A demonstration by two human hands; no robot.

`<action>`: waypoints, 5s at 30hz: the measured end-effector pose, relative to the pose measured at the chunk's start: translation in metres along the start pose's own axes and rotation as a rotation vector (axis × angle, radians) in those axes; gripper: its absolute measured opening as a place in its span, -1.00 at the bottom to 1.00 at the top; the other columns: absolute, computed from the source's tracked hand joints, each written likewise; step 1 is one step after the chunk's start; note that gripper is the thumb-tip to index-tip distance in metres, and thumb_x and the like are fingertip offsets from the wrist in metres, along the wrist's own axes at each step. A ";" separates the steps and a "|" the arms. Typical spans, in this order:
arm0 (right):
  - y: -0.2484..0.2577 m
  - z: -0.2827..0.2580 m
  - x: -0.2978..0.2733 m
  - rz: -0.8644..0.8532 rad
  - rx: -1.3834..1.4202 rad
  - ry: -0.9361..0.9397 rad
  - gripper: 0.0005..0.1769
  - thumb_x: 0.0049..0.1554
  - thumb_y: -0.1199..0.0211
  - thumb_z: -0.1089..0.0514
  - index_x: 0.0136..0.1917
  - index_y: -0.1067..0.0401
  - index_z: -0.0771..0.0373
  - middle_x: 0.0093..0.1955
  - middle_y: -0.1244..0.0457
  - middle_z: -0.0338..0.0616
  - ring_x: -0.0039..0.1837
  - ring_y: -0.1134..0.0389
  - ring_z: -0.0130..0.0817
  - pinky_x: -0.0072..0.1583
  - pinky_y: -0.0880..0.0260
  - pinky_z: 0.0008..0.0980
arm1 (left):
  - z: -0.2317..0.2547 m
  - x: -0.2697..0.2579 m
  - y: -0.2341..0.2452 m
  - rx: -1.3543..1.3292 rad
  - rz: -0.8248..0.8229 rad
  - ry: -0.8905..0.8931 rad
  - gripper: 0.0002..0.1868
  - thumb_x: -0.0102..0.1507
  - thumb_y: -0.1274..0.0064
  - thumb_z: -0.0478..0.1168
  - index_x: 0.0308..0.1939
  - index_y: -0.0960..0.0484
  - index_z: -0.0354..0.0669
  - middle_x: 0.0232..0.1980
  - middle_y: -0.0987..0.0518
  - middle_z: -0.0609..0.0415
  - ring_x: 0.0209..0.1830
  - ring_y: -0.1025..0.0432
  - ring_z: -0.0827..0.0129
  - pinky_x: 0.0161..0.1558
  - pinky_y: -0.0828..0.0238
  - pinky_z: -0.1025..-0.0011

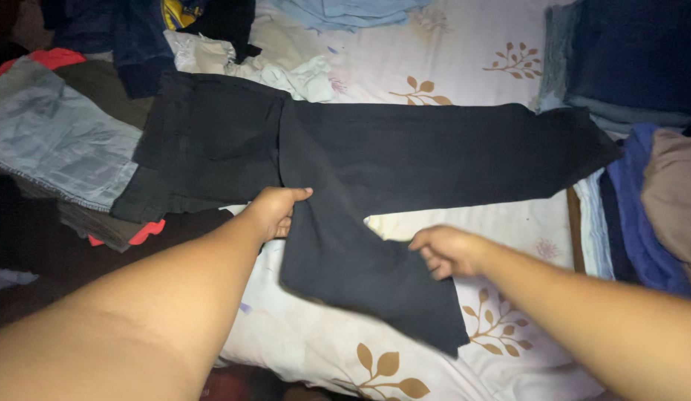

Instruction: The person folds black pants and a white long-sleeved shirt by hand on a bed.

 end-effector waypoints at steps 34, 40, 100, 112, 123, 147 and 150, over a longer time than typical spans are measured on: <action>-0.058 -0.078 -0.108 0.439 -1.069 -0.077 -0.05 0.12 -0.24 -0.39 0.62 0.19 -0.51 0.65 0.24 0.22 0.52 -0.09 0.30 0.39 -0.29 -0.02 | 0.142 0.067 -0.241 -0.571 -0.492 -0.125 -0.55 0.38 0.11 0.05 0.17 -0.39 -0.21 0.05 -0.58 -0.18 0.07 -0.48 -0.01 0.09 -0.48 0.01; -0.022 -0.043 -0.094 0.387 -1.377 -0.148 0.34 0.01 -0.49 -0.38 0.67 0.33 0.06 0.63 0.25 0.36 0.66 0.21 0.28 0.49 -0.04 0.19 | 0.152 0.009 -0.272 -0.311 -0.724 -0.003 -0.03 0.33 -0.08 0.22 0.60 0.00 -0.20 0.37 -0.41 -0.21 0.20 -0.48 0.04 0.12 -0.46 -0.09; 0.399 -0.144 -0.091 1.024 -0.920 0.759 -0.13 -0.13 -0.16 0.47 0.50 -0.29 0.36 0.43 -0.19 0.31 0.47 -0.18 0.17 0.44 -0.15 -0.17 | 0.221 0.129 -0.213 0.718 0.491 -0.797 -0.65 0.29 0.00 -0.22 0.05 -0.63 -0.41 0.29 -0.47 -0.35 0.20 -0.48 -0.14 0.26 -0.44 0.19; 0.445 -0.089 -0.024 0.716 0.095 0.227 -0.59 0.03 -0.37 0.28 0.16 -0.46 0.43 0.07 -0.39 0.20 0.06 -0.46 0.06 0.10 -0.52 -0.01 | 0.185 0.135 -0.232 0.981 0.309 -0.584 -0.31 0.16 -0.22 -0.15 0.32 -0.38 -0.31 0.55 -0.09 -0.06 0.36 -0.28 -0.13 0.30 -0.33 0.13; 0.416 -0.096 -0.035 0.490 -0.237 0.313 -0.53 0.05 -0.39 0.22 0.23 -0.41 0.28 0.10 -0.42 -0.03 0.06 -0.47 -0.26 0.09 -0.45 -0.33 | 0.183 0.160 -0.234 0.918 0.292 -0.704 -0.19 0.17 -0.25 -0.11 0.34 -0.28 -0.57 0.57 -0.05 -0.26 0.46 -0.18 -0.08 0.39 -0.17 0.26; 0.418 -0.175 -0.171 0.530 -0.045 0.479 -0.69 0.14 -0.26 0.29 0.17 -0.44 0.37 0.14 -0.38 0.05 0.10 -0.47 -0.23 0.18 -0.48 -0.27 | 0.166 0.092 -0.252 0.980 0.159 -0.512 -0.39 0.15 -0.22 0.08 0.12 -0.64 -0.28 0.19 -0.56 -0.29 0.25 -0.46 -0.07 0.24 -0.41 0.17; 0.402 -0.185 -0.182 0.546 0.013 0.533 -0.75 0.19 -0.30 0.17 0.07 -0.46 0.38 0.02 -0.41 0.01 0.01 -0.50 -0.28 0.10 -0.54 -0.34 | 0.191 0.066 -0.319 0.820 0.043 -0.745 -0.33 0.10 -0.27 0.14 0.10 -0.62 -0.29 0.13 -0.59 -0.29 0.19 -0.48 -0.08 0.20 -0.41 0.15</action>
Point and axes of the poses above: each hand's wrist, its own x-axis towards the middle knuckle, its own y-axis out of the back of the hand, z = x × y, the point moved 8 cm from there along x, towards the middle knuckle
